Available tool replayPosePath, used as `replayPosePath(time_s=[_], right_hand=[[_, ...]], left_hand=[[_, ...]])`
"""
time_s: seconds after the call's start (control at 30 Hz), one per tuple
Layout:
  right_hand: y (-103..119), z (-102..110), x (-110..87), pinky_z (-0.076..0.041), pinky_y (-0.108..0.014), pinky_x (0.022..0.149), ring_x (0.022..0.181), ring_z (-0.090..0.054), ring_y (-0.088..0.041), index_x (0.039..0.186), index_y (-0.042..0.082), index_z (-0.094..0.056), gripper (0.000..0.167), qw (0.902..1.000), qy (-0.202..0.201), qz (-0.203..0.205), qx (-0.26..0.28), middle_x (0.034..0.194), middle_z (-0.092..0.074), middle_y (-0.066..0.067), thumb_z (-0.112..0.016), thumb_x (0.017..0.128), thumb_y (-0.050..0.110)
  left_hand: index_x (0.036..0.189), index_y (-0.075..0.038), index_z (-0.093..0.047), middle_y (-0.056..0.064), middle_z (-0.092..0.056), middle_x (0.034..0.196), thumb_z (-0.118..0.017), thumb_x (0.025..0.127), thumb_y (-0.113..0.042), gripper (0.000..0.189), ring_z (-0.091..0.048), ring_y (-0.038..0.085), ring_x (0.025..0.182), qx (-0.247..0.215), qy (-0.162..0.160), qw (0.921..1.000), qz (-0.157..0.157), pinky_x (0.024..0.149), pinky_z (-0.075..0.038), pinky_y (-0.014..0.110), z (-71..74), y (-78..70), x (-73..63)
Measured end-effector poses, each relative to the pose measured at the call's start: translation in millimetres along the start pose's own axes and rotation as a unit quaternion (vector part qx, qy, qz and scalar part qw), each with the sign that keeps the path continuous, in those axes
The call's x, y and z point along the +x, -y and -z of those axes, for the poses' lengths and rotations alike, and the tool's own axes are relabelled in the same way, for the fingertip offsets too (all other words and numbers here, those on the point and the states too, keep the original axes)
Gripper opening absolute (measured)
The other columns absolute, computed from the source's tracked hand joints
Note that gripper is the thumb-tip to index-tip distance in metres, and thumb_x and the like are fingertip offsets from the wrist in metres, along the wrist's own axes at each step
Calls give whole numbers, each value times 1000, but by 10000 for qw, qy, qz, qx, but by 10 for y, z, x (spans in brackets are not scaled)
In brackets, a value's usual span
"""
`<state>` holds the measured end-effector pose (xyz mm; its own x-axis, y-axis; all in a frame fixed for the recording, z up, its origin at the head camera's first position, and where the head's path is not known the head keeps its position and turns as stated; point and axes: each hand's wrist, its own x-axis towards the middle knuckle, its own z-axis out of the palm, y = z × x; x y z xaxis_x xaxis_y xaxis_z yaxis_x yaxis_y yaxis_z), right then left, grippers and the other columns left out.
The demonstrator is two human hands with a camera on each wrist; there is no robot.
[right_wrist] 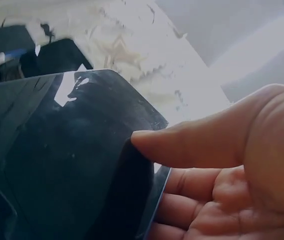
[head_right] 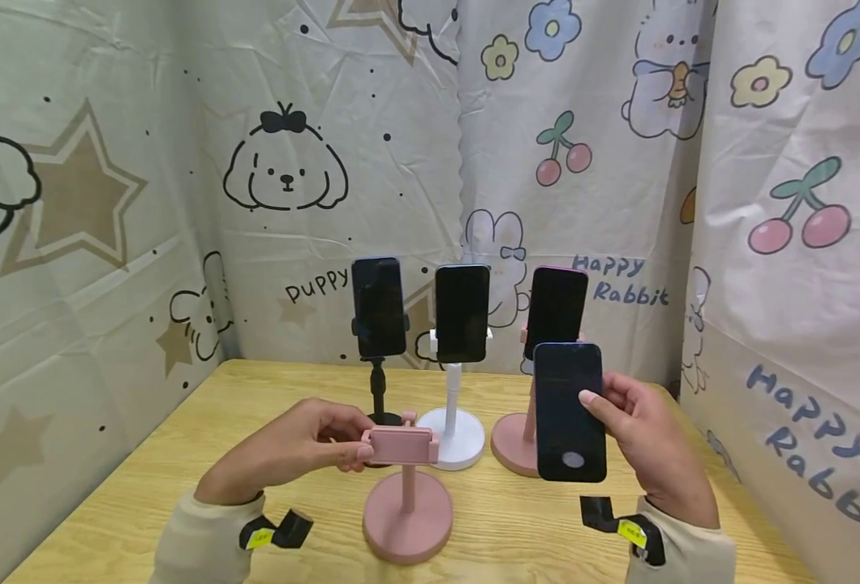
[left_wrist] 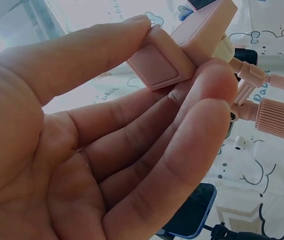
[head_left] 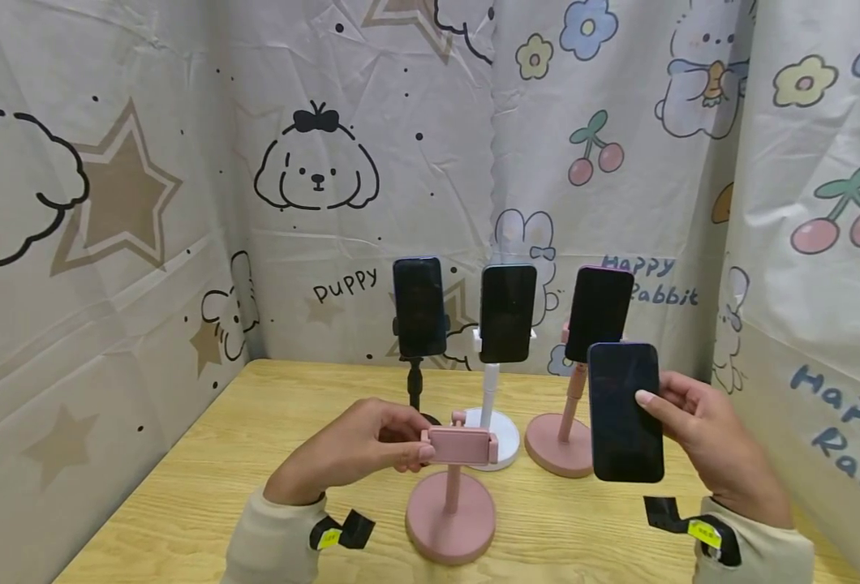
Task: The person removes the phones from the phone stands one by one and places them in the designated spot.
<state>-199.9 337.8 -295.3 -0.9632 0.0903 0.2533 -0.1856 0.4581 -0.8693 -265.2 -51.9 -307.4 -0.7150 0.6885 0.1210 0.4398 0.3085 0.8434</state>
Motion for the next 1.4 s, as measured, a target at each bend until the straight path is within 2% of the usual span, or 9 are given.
replayPosePath(time_s=[0.13, 0.33, 0.5, 0.77, 0.97, 1.2, 1.27, 1.4], right_hand=[[-105, 46, 44, -53, -19, 78, 84, -64, -11, 124, -11, -46, 42, 9993, -64, -365, -54, 99, -66, -1, -53, 101, 22], [-256, 65, 133, -53, -21, 74, 81, -63, -13, 122, -14, -46, 36, 9978, -101, -612, -253, 94, -64, -8, -49, 102, 15], [-433, 69, 206, -52, -25, 71, 78, -61, -15, 119, -13, -46, 33, 9953, -104, -899, -334, 90, -60, -8, -46, 102, 15], [-795, 146, 277, -52, -29, 66, 70, -61, -15, 100, -12, -51, 25, 9897, 19, -1404, -283, 80, -60, -4, -46, 101, 12], [-1071, 157, 319, -53, -30, 63, 68, -60, -15, 99, -15, -49, 24, 9819, 36, -1884, -201, 79, -59, -7, -46, 99, 9], [-1317, 148, 334, -54, -31, 62, 67, -61, -15, 113, -23, -42, 34, 9733, 211, -2284, -106, 80, -59, -10, -44, 98, 7], [-1381, 141, 333, -53, -31, 62, 66, -59, -16, 109, -22, -43, 31, 9689, 264, -2457, -144, 80, -57, -12, -43, 97, 6], [-1496, 135, 332, -49, -30, 63, 69, -55, -20, 104, -20, -44, 28, 9583, 300, -2769, -640, 82, -51, -15, -46, 94, 6]], left_hand=[[106, -5, -69, 7, -69, 86, -70, 90, -25, 26, -64, 17, 76, -17, 28, 10000, -22, 69, -56, 33, 3, 3, -2], [107, -5, -69, 4, -69, 86, -69, 90, -25, 26, -65, 18, 77, 4, 22, 10000, -89, 68, -56, 31, 16, 5, -2], [107, -5, -69, 4, -69, 87, -70, 90, -26, 27, -65, 18, 77, 6, 26, 9999, -99, 69, -56, 33, 24, 3, -1], [107, -6, -69, 6, -69, 87, -70, 89, -27, 28, -65, 18, 76, 48, 4, 9999, -102, 68, -56, 32, 22, 5, -6], [107, -6, -69, 6, -69, 86, -71, 89, -27, 28, -64, 18, 76, 48, 9, 9999, -88, 67, -55, 29, 20, 2, 0], [107, -5, -69, 6, -69, 86, -71, 89, -27, 28, -64, 18, 76, 75, -5, 10000, -57, 67, -55, 30, 21, -4, -10], [107, -6, -69, 6, -69, 86, -71, 89, -27, 28, -64, 19, 75, 90, -6, 9999, -55, 66, -55, 29, 21, -2, -17], [107, -6, -69, 8, -69, 87, -70, 89, -27, 28, -64, 19, 76, 93, -5, 9999, -79, 66, -54, 29, 18, 5, -28]])
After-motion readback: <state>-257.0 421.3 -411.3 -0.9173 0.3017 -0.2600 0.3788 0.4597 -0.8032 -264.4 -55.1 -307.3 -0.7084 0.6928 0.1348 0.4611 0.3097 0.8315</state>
